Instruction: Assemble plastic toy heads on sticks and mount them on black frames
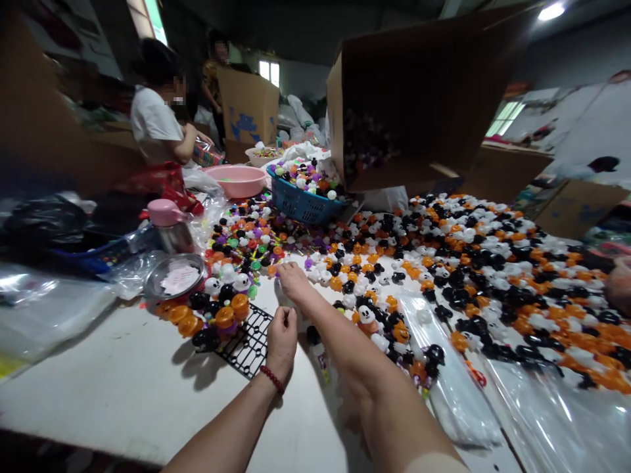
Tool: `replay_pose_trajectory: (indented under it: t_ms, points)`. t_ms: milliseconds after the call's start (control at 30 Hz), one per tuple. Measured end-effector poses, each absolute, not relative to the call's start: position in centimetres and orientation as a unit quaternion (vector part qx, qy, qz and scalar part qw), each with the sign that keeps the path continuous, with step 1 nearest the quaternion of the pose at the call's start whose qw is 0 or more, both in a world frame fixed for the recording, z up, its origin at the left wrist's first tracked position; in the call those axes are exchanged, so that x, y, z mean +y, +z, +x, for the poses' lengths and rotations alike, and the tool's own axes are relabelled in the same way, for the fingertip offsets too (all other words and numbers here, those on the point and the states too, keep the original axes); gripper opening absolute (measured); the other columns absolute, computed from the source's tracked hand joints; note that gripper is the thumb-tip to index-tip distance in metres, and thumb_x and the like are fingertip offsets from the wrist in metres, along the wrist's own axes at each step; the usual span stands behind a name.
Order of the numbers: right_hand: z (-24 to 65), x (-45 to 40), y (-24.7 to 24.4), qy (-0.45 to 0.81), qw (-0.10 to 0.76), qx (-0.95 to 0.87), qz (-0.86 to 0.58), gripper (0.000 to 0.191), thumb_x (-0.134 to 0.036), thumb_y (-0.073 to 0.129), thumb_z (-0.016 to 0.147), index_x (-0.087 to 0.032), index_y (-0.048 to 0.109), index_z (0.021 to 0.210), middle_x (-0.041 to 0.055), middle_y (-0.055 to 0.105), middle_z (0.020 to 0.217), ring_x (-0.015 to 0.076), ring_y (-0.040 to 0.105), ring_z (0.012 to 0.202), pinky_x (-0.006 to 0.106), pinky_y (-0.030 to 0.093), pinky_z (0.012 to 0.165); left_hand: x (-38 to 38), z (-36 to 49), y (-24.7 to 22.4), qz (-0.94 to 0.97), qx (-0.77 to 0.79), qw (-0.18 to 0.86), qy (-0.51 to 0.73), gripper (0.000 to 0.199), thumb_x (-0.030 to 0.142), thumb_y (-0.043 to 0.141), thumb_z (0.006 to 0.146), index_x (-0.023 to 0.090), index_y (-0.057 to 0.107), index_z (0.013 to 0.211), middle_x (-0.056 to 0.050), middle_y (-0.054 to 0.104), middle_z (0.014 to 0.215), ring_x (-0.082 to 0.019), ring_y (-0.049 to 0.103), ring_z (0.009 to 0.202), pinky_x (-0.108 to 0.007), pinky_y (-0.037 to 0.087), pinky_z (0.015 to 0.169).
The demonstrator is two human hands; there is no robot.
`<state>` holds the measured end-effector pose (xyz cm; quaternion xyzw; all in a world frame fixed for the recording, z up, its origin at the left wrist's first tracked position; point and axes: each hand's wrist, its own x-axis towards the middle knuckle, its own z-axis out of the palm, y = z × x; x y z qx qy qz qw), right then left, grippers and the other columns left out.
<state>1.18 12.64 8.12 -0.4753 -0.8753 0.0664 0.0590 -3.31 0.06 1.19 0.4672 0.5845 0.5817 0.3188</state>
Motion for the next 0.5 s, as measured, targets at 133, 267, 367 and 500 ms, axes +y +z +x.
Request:
replay_pose_trajectory:
  t_ms: [133,267,367,500]
  points:
    - [-0.6,14.5,6.5,0.073,0.042,-0.858,-0.507,0.031,-0.013,0.047,0.095,-0.010,0.055,0.125,0.0190,0.060,0.127,0.0284,0.051,0.118,0.036,0.040,0.098,0.0,-3.4,1.0,0.466,0.592,0.327,0.571,0.024,0.041,0.048,0.094,0.023,0.054,0.079,0.000,0.060,0.074,-0.018,0.055,0.070,-0.028,0.038,0.068]
    - [1.3,14.5,6.3,0.073,0.031,-0.829,-0.554,0.034,-0.018,0.051,0.093,-0.013,0.049,0.127,0.0171,0.057,0.126,0.0245,0.057,0.106,0.032,0.044,0.087,0.0,-3.3,1.2,0.457,0.603,0.335,0.562,0.025,0.042,0.048,0.093,0.023,0.053,0.078,0.000,0.059,0.070,-0.017,0.052,0.066,-0.027,0.036,0.064]
    - [4.7,14.3,7.2,0.057,0.021,-0.794,-0.605,0.038,-0.016,0.044,0.095,-0.014,0.043,0.133,0.0192,0.052,0.131,0.0239,0.059,0.105,0.032,0.044,0.085,0.0,-3.2,1.3,0.447,0.607,0.328,0.569,0.026,0.044,0.049,0.092,0.023,0.051,0.076,0.002,0.055,0.066,-0.016,0.048,0.061,-0.027,0.035,0.062]
    - [8.2,12.6,8.9,0.046,0.012,-0.768,-0.639,0.031,-0.029,0.048,0.096,-0.015,0.053,0.123,0.0204,0.058,0.126,0.0247,0.064,0.097,0.032,0.045,0.079,-0.3,-3.2,0.8,0.435,0.610,0.336,0.571,0.032,0.050,0.049,0.090,0.023,0.049,0.071,0.002,0.052,0.062,-0.016,0.048,0.060,-0.029,0.037,0.060]
